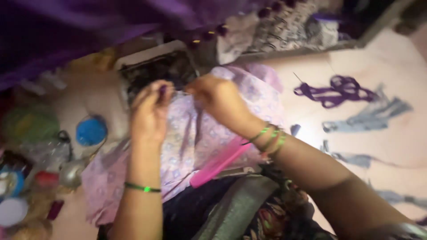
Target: Tie and trim decorative purple tassels onto the edge of a purple and gold patterned fabric.
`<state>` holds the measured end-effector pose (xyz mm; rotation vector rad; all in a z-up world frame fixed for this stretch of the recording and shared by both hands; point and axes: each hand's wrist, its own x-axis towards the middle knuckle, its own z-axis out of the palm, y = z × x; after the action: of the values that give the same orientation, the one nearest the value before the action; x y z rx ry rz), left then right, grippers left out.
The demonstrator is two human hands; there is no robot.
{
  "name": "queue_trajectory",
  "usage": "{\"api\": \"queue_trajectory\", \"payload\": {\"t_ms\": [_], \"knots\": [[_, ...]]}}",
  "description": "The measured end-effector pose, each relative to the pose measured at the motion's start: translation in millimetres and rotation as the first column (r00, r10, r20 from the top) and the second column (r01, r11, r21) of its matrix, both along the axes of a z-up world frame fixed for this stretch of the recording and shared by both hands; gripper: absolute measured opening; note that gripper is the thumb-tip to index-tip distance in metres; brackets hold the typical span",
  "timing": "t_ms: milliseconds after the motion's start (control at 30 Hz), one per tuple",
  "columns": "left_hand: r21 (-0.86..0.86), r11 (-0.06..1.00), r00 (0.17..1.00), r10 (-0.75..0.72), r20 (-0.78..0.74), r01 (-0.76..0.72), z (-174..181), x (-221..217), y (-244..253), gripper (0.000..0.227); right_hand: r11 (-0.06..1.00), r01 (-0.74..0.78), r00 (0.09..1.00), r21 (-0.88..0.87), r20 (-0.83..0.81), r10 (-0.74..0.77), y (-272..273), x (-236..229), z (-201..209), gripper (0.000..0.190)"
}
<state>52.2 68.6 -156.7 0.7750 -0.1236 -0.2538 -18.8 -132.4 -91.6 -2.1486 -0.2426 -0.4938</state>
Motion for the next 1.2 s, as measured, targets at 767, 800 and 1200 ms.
{"api": "queue_trajectory", "payload": {"t_ms": [767,800,1200], "knots": [[0.516,0.834,0.967,0.251,-0.043,-0.193,-99,12,97,0.023,0.55,0.686,0.669,-0.476,0.118,-0.733,-306,-193,-100,0.005],[0.522,0.821,0.956,0.292,-0.034,-0.232,-99,5,78,0.023,0.583,0.666,0.699,-0.466,0.117,-0.706,-272,-180,-72,0.005],[0.727,0.684,0.655,-0.519,0.549,-0.068,50,-104,-28,0.01,0.994,0.048,0.994,0.097,-0.106,-0.037,-8,-82,62,0.012]]}}
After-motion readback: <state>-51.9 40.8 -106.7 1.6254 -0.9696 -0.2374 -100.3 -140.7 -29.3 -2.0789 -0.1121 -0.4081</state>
